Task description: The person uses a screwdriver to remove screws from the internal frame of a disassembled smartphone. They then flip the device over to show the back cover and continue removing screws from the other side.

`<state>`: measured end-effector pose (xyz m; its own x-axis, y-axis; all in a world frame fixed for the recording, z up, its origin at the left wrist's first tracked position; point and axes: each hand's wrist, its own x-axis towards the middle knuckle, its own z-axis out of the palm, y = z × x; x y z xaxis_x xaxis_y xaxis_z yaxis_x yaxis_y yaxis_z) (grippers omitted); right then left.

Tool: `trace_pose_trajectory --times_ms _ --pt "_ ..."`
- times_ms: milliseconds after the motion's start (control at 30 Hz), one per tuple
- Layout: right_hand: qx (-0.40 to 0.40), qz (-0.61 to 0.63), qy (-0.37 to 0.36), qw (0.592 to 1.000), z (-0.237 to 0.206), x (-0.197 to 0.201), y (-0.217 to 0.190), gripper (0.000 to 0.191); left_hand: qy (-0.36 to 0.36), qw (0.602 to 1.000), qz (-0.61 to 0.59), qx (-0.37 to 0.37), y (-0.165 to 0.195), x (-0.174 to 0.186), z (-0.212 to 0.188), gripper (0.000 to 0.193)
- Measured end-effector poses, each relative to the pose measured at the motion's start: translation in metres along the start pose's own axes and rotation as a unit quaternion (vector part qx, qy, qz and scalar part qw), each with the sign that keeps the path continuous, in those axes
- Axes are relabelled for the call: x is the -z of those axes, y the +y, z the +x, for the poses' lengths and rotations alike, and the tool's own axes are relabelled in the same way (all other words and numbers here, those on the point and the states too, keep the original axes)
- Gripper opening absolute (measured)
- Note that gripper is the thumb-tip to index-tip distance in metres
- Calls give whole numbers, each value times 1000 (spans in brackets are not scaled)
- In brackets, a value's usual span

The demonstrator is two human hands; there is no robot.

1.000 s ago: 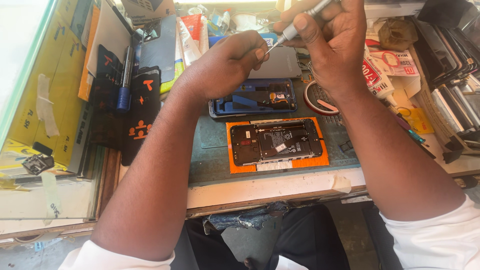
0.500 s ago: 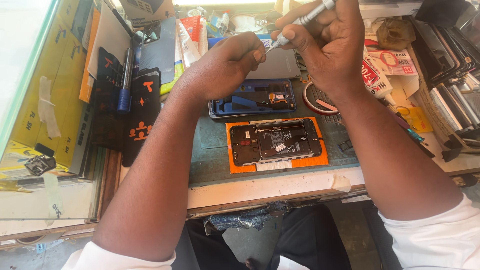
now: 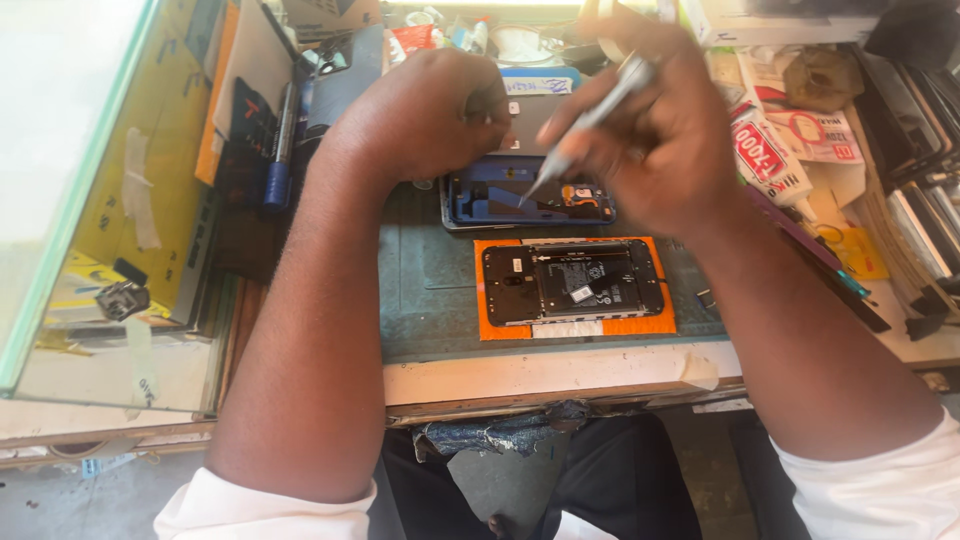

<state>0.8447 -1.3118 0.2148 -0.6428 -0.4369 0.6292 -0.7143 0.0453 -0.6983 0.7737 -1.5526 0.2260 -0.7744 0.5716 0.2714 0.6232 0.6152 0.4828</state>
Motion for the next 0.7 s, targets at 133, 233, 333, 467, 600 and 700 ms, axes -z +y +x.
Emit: trace_pose_trajectory --times_ms 133,233,333,467,600,700 --pt "6 -61 -80 995 -4 -24 -1 48 -42 997 51 49 2 11 -7 24" --pt "-18 -85 -96 992 -4 -33 0 49 -95 985 85 115 5 14 -9 30" --pt "-26 -96 -101 990 -2 -34 0 49 -118 976 87 159 8 13 -8 27" --pt "-29 -95 -98 990 -1 -33 0 49 -116 976 93 162 10 12 -7 28" --pt "-46 -90 -104 989 -1 -33 2 49 -108 976 95 165 12 11 -7 30" --pt "-54 -105 -97 988 -2 -33 4 48 -107 973 93 182 15 12 -7 31"
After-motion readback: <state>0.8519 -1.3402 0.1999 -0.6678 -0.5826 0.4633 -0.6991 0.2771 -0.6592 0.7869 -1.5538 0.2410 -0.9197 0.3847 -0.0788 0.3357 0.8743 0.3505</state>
